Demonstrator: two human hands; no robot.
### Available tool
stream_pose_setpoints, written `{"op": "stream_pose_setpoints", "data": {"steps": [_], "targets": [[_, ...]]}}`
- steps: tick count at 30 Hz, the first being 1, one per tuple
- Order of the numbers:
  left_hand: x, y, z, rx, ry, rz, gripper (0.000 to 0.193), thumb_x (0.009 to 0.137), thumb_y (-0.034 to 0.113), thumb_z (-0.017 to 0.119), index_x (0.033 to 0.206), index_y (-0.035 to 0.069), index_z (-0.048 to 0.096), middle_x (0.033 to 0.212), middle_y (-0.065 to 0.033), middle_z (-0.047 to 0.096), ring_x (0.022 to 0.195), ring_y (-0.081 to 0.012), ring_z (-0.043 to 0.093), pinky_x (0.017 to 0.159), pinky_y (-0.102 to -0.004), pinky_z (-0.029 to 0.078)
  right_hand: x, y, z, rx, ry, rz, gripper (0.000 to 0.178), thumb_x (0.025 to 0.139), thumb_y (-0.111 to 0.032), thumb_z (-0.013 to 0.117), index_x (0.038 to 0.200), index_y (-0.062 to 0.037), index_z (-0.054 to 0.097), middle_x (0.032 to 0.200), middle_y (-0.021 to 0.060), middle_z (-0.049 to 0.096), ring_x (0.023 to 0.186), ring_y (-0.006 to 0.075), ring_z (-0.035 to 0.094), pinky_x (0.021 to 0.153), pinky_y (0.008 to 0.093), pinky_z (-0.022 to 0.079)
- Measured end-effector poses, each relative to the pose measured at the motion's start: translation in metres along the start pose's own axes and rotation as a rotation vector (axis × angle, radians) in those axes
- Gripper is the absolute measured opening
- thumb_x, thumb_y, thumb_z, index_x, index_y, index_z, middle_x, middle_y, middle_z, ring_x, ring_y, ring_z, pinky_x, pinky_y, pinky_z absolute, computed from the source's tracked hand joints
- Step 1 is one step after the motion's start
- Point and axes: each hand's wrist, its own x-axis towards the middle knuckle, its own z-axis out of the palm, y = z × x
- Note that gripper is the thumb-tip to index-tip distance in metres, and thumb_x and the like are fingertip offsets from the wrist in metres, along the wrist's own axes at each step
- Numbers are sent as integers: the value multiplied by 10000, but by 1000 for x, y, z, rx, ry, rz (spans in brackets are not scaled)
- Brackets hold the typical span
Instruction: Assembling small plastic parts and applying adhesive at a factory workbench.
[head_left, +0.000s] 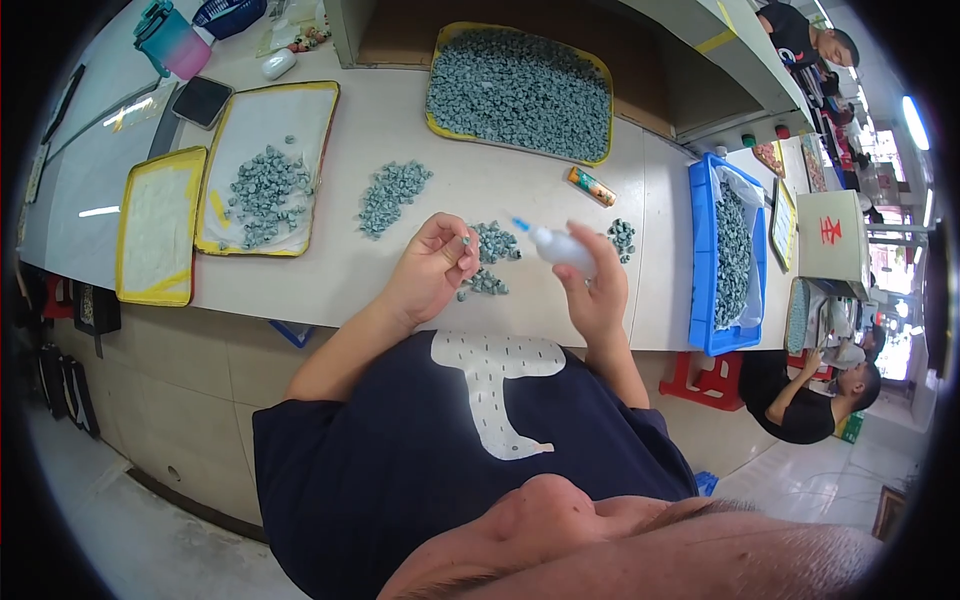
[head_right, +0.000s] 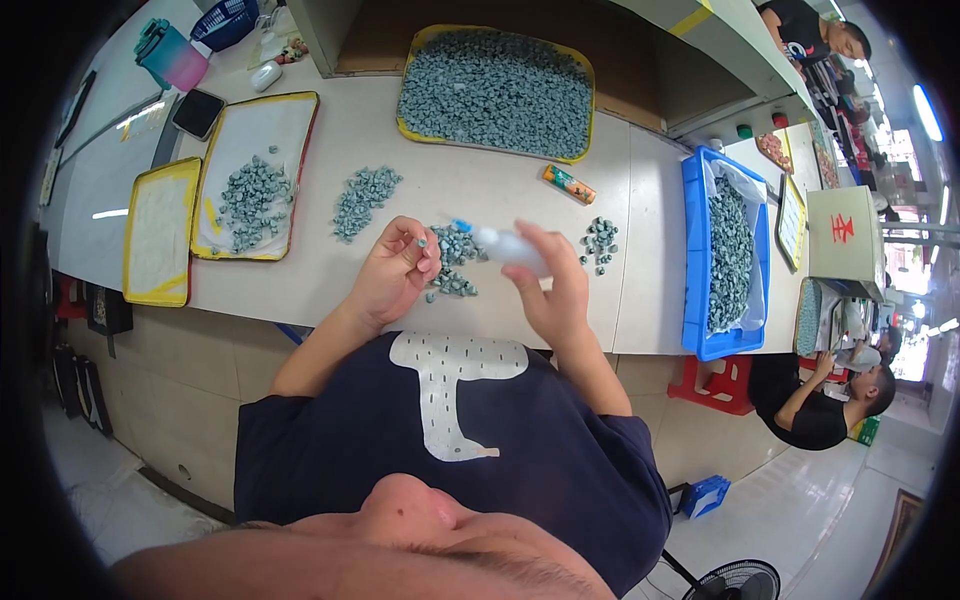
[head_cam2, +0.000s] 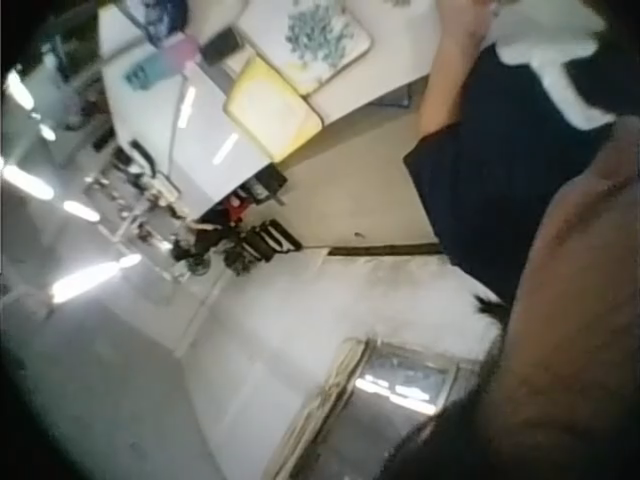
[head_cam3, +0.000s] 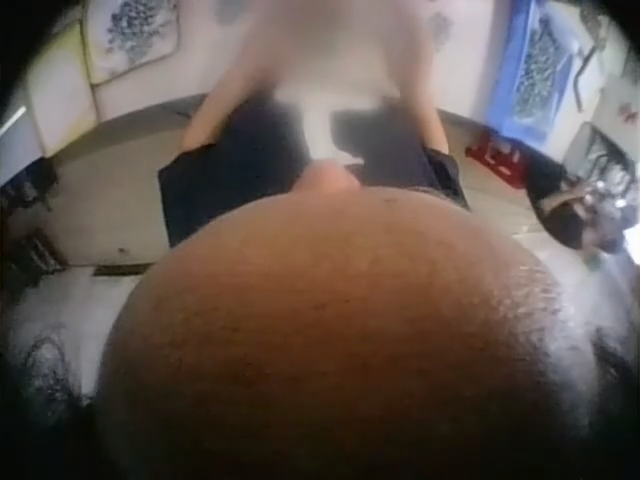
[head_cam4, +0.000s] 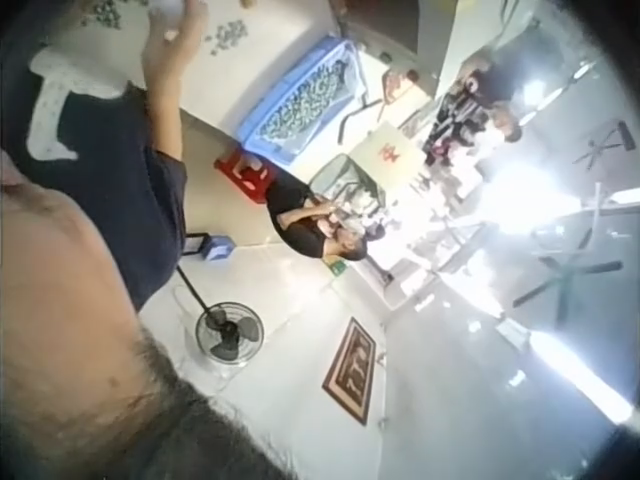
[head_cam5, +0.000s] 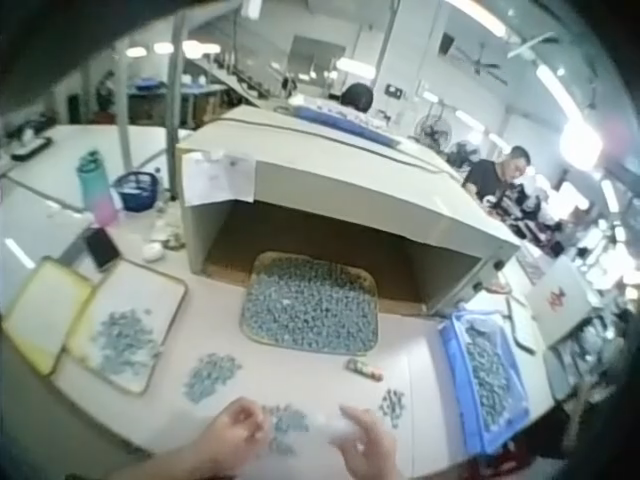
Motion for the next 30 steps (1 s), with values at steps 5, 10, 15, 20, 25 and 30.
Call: {"op": "stream_pose_setpoints", "data": {"steps": [5, 10, 15, 20, 25, 30], "targets": [[5, -12, 12, -20, 3, -28, 21, 947, 92, 528, 943, 103, 510, 803, -24, 478, 687, -110, 436, 625, -246, 387, 11, 51, 2, 371, 95, 280, 480, 830, 18, 665, 1279, 2, 495, 1167, 77, 590, 1065, 152, 561, 935, 277, 446], [10, -23, 18, -13, -50, -26, 29, 954, 86, 525, 936, 107, 517, 827, -19, 510, 717, -109, 443, 640, -246, 373, 13, 83, 0, 344, 77, 372, 492, 825, 13, 676, 1282, 13, 492, 1201, 91, 580, 1090, 148, 554, 936, 282, 447], [12, -26, 24, 0, -2, -49, 29, 956, 98, 525, 931, 109, 516, 813, -13, 506, 707, -105, 442, 635, -242, 368, 12, 75, -12, 42, 56, 272, 409, 846, -18, 657, 1236, -10, 533, 1191, 98, 590, 1041, 178, 592, 922, 281, 456], [10, -22, 20, -3, -3, -39, 28, 956, 102, 527, 930, 104, 517, 805, -12, 508, 696, -103, 441, 631, -241, 368, 15, 79, -41, -268, 211, 285, 251, 830, -40, 634, 1078, -3, 613, 958, 151, 637, 898, 335, 619, 814, 375, 500], [9, -21, 20, -3, -20, -39, 30, 955, 105, 532, 929, 99, 517, 802, -13, 510, 687, -103, 442, 625, -244, 369, 4, 112, -63, -600, 100, 309, 214, 831, 14, 575, 1039, 5, 623, 916, 175, 618, 836, 347, 608, 774, 390, 501], [11, -20, 18, 5, -19, -47, 31, 954, 106, 532, 929, 98, 516, 801, -15, 511, 682, -104, 444, 622, -248, 374, 5, 114, -61, -652, 67, 425, 164, 854, -21, 574, 1004, -7, 639, 952, 176, 620, 851, 324, 620, 772, 371, 502]]}}
